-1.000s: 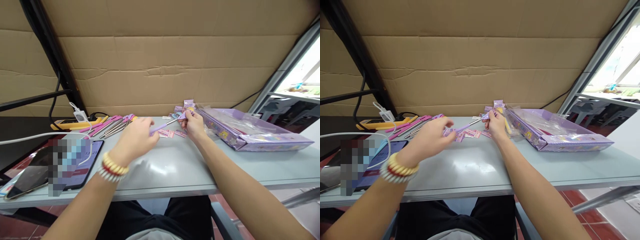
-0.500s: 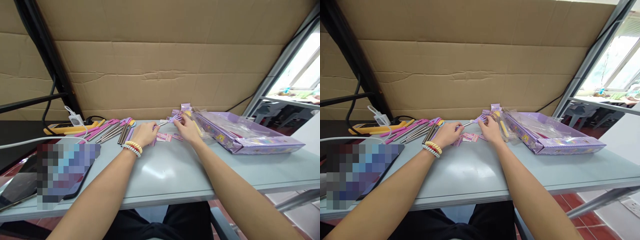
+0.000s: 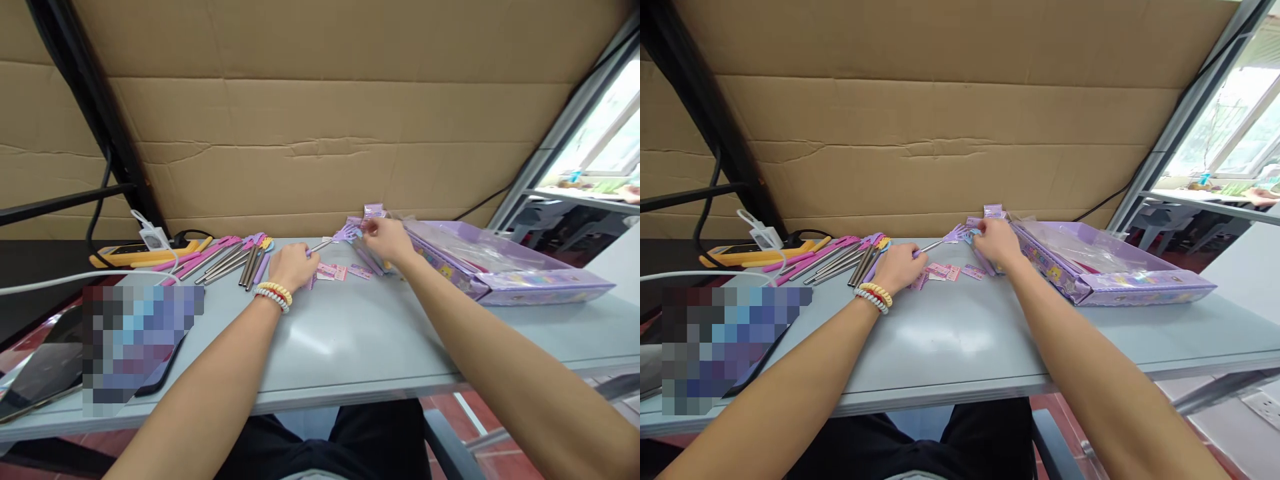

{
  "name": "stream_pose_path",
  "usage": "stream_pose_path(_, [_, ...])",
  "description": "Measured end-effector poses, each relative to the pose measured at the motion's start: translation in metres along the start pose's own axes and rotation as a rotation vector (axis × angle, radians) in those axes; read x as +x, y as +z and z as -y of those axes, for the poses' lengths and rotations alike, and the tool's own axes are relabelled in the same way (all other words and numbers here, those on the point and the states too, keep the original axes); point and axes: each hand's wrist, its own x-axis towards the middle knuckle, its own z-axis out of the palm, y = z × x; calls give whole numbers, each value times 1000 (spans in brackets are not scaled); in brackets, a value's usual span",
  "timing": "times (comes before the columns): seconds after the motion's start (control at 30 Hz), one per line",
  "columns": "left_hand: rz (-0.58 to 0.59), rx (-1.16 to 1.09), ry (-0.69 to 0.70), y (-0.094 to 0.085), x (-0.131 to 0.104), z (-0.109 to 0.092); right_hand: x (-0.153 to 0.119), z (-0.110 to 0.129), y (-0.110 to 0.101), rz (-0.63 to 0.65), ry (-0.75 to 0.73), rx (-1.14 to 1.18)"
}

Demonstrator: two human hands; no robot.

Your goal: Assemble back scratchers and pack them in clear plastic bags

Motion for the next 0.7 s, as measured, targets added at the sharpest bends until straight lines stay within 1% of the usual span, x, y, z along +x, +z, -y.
stream_pose_path(0.07, [-6, -6, -34, 0, 1, 1, 2, -8, -2, -24, 40, -111])
stream_pose_path(0.13, [1, -9, -53, 0, 2, 2, 0, -16, -2, -75, 58, -200])
stream_pose_path(0.2, [16, -1, -66, -1, 4, 4, -5, -22, -3, -99, 104, -232])
stream_pose_path(0.27, [15, 15, -77, -3, 6, 5, -10, -27, -7, -54, 166, -205])
stream_pose_path(0.33, [5, 26, -83, -4, 6, 6, -13, -31, -11, -48, 233, -180])
stream_pose_path(0.47, [9, 24, -95, -6, 6, 6, -14, -40, -17, 28, 342, -156])
stream_pose_path(0.57, [20, 14, -94, -6, 5, 4, -12, -44, -14, 87, 370, -160])
stream_pose_path(0.7, [16, 12, -95, -6, 6, 5, -12, -44, -10, 128, 351, -201])
